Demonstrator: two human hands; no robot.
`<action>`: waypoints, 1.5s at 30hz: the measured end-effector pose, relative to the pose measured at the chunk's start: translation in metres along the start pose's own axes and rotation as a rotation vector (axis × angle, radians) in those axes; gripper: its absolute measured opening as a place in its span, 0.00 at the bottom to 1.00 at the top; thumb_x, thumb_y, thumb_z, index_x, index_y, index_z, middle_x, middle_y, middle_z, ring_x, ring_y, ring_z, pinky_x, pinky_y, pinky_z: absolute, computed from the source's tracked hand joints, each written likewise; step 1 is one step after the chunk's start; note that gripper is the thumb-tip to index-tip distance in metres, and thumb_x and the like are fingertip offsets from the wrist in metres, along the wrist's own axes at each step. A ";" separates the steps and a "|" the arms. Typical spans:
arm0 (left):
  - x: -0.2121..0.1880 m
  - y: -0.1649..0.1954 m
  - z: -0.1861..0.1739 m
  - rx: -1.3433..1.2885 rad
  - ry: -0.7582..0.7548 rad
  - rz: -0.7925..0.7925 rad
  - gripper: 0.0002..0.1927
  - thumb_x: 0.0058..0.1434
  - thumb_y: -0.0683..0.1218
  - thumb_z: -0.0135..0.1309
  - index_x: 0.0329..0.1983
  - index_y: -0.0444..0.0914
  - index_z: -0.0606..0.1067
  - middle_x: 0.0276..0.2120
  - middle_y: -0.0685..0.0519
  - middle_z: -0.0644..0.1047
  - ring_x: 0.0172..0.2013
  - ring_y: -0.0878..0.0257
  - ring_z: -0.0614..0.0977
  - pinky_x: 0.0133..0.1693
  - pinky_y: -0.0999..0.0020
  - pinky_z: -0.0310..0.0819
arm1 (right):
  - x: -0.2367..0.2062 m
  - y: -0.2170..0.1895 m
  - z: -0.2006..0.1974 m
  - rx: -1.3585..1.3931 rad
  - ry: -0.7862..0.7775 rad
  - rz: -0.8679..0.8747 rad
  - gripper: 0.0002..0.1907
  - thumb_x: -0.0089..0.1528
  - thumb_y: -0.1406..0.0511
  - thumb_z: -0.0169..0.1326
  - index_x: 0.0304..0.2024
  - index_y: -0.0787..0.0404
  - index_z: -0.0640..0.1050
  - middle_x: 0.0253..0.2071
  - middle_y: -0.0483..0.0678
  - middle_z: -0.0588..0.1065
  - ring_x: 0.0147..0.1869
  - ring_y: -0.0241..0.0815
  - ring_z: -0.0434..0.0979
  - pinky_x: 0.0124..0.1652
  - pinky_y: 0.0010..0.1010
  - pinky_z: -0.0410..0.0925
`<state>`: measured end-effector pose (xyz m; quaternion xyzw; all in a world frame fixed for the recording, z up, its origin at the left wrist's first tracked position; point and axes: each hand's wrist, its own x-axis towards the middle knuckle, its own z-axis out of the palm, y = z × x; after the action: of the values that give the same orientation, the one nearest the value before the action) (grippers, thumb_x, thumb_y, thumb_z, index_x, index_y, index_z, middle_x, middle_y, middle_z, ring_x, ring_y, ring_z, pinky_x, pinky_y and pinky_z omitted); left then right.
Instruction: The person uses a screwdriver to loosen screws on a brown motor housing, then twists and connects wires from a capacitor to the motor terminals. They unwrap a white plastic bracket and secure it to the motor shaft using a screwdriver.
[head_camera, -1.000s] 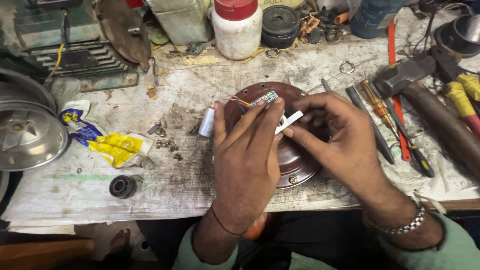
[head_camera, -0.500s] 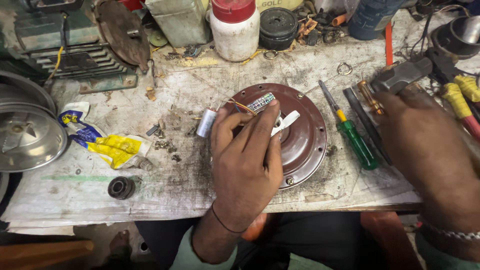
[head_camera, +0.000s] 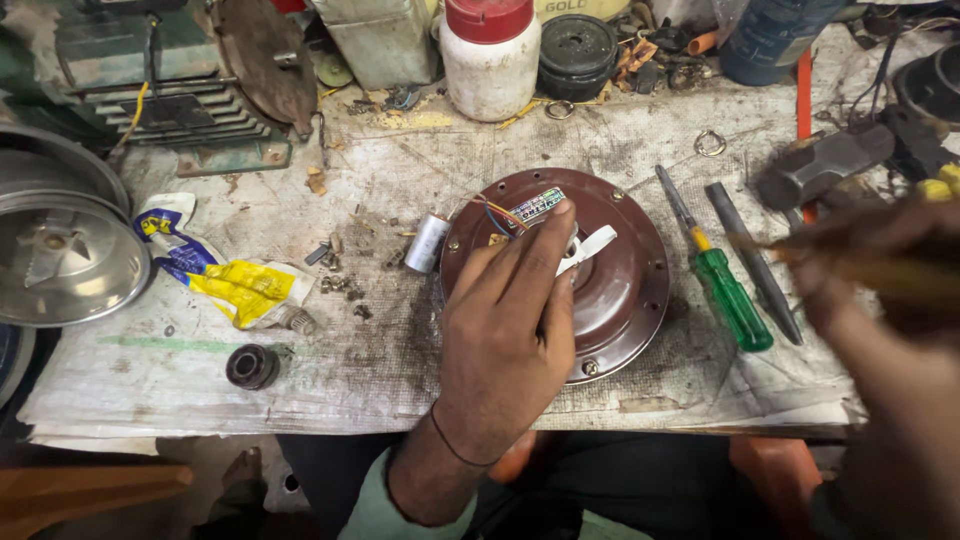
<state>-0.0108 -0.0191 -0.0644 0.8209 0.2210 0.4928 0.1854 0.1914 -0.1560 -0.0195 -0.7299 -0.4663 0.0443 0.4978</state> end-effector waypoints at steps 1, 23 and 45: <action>0.000 0.000 0.000 0.008 0.001 0.004 0.28 0.65 0.35 0.59 0.69 0.34 0.69 0.57 0.44 0.79 0.55 0.51 0.83 0.59 0.60 0.75 | -0.008 -0.006 0.006 0.055 0.016 -0.028 0.13 0.65 0.73 0.60 0.45 0.68 0.68 0.42 0.53 0.77 0.50 0.42 0.82 0.49 0.32 0.76; 0.001 -0.001 -0.001 -0.027 -0.019 -0.016 0.29 0.65 0.34 0.58 0.69 0.32 0.68 0.58 0.43 0.78 0.56 0.50 0.83 0.58 0.60 0.77 | -0.033 -0.034 0.036 -0.141 -0.053 -0.402 0.11 0.52 0.74 0.66 0.35 0.71 0.77 0.40 0.61 0.80 0.46 0.47 0.85 0.41 0.29 0.77; 0.000 -0.002 0.001 -0.007 -0.018 0.005 0.28 0.65 0.34 0.58 0.68 0.31 0.68 0.56 0.42 0.79 0.54 0.51 0.83 0.56 0.60 0.78 | -0.034 -0.034 0.047 -0.393 -0.035 -0.408 0.13 0.57 0.71 0.69 0.42 0.67 0.82 0.36 0.52 0.81 0.34 0.40 0.82 0.34 0.29 0.72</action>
<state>-0.0100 -0.0177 -0.0661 0.8253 0.2153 0.4867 0.1890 0.1259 -0.1461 -0.0304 -0.7025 -0.6119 -0.1355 0.3372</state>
